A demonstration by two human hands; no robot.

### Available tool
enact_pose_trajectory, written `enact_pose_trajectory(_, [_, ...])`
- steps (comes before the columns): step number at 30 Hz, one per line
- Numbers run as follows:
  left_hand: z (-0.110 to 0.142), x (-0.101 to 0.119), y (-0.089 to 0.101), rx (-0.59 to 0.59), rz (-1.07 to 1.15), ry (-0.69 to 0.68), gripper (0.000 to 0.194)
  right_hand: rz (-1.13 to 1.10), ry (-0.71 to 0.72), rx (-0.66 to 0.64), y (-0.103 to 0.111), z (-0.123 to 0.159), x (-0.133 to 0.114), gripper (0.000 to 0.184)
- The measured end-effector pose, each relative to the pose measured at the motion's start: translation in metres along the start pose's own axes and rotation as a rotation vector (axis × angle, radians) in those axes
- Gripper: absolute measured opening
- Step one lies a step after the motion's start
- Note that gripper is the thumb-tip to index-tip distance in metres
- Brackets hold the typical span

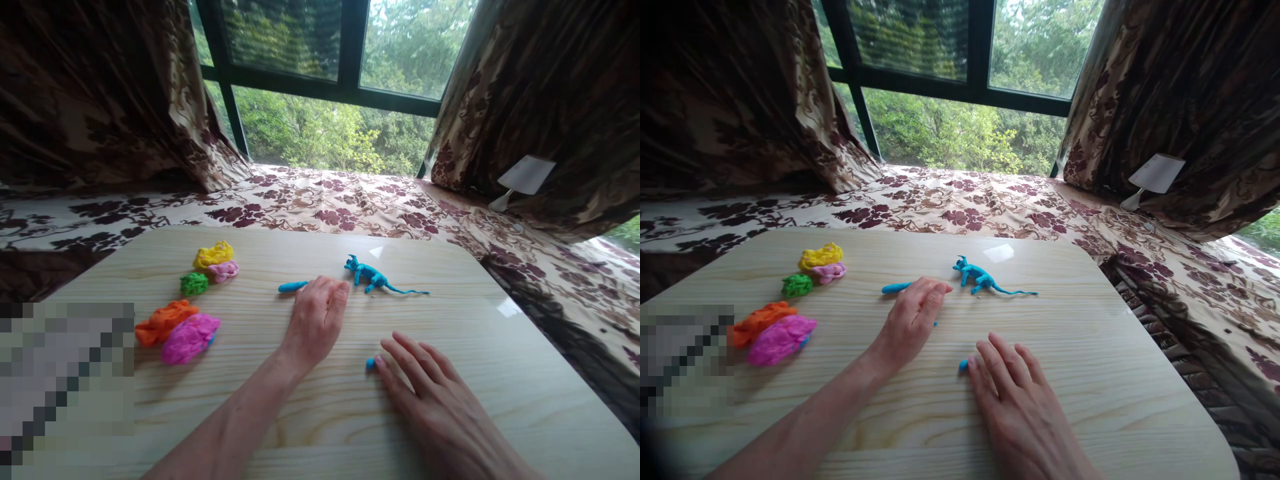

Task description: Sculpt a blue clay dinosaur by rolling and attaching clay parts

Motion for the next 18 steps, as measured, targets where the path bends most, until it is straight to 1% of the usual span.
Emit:
enact_pose_trajectory(3, [0.000, 0.000, 0.000, 0.002, 0.001, 0.000, 0.033, -0.069, -0.098, -0.076, 0.001, -0.013, 0.006, 0.052])
enact_pose_trajectory(5, [0.000, 0.000, 0.000, -0.001, 0.008, 0.006, 0.033, -0.119, -0.133, -0.092, 0.004, -0.019, 0.012, 0.054])
enact_pose_trajectory(7, [0.000, 0.000, 0.000, -0.002, 0.010, 0.010, 0.033, -0.150, -0.152, -0.076, 0.007, -0.020, 0.018, 0.058])
enact_pose_trajectory(11, [0.000, -0.001, -0.001, 0.002, 0.002, 0.005, 0.034, -0.149, -0.195, -0.026, 0.011, -0.009, 0.025, 0.066])
enact_pose_trajectory(14, [-0.001, -0.001, -0.001, -0.004, 0.001, 0.002, 0.033, -0.173, -0.171, -0.032, 0.012, -0.007, 0.021, 0.063])
enact_pose_trajectory(18, [-0.001, -0.001, -0.001, -0.005, -0.001, -0.005, 0.033, -0.192, -0.133, -0.055, 0.012, -0.010, 0.013, 0.050])
Point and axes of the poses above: each hand's wrist, its own z-axis away from the middle knuckle, its own y-axis out of the back of the hand, x = y × z, the point moved 3 cm from there along -z, towards the middle knuckle, and after that the axes turned 9 degrees about z, right-handed, at the moved point
